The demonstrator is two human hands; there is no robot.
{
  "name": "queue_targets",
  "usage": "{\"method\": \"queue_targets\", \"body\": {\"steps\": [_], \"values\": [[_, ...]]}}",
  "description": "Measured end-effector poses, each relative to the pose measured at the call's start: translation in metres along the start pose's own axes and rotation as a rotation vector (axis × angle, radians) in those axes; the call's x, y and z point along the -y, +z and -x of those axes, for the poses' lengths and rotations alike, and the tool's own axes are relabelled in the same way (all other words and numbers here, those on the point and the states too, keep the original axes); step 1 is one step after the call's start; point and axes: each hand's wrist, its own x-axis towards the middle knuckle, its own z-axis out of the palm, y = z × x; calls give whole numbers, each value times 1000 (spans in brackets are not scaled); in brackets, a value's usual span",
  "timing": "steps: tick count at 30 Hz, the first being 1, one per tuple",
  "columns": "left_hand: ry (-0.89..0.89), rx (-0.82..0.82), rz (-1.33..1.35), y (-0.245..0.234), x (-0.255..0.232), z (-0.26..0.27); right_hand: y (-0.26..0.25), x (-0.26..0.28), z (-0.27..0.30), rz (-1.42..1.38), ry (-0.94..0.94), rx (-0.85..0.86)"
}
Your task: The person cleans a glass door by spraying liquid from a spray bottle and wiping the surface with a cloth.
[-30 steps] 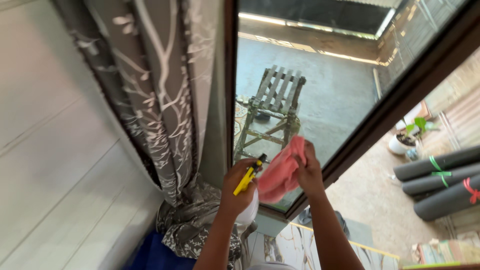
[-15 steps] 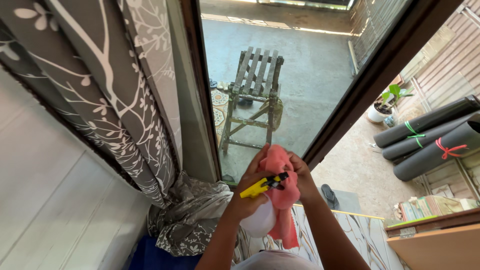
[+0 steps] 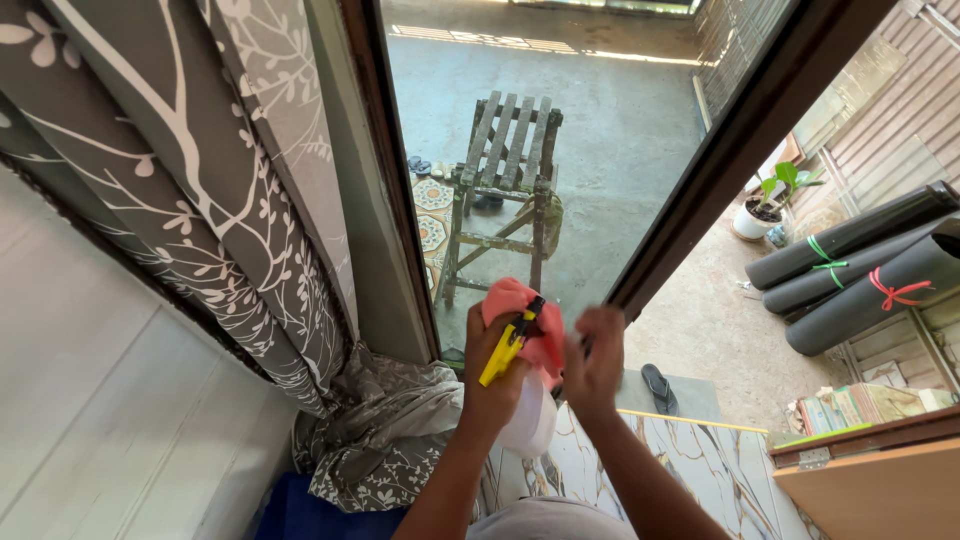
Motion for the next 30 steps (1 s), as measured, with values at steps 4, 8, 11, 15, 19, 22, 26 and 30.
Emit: {"method": "queue_targets", "body": {"steps": [4, 8, 11, 15, 19, 22, 26, 30], "values": [[30, -59, 0, 10, -2, -1, 3, 18, 14, -103, -269, 161], [-5, -146, -16, 12, 2, -13, -1, 40, 2, -73, -196, 320], [-79, -169, -224, 8, 0, -18, -1, 44, -6, -81, -87, 440], [-9, -166, -169, 15, -4, -22, -2, 39, -3, -150, 289, 537], [85, -167, -392, 20, -19, -26, 0, 26, 1, -330, 275, 544], [120, -147, -359, 28, -29, -25, 4, 13, 5, -458, 245, 505], [136, -143, -338, 30, -32, -27, 2, 8, 3, -500, 307, 507], [49, -110, -341, 26, -26, -28, -6, 16, -7, -373, 375, 571]]}}
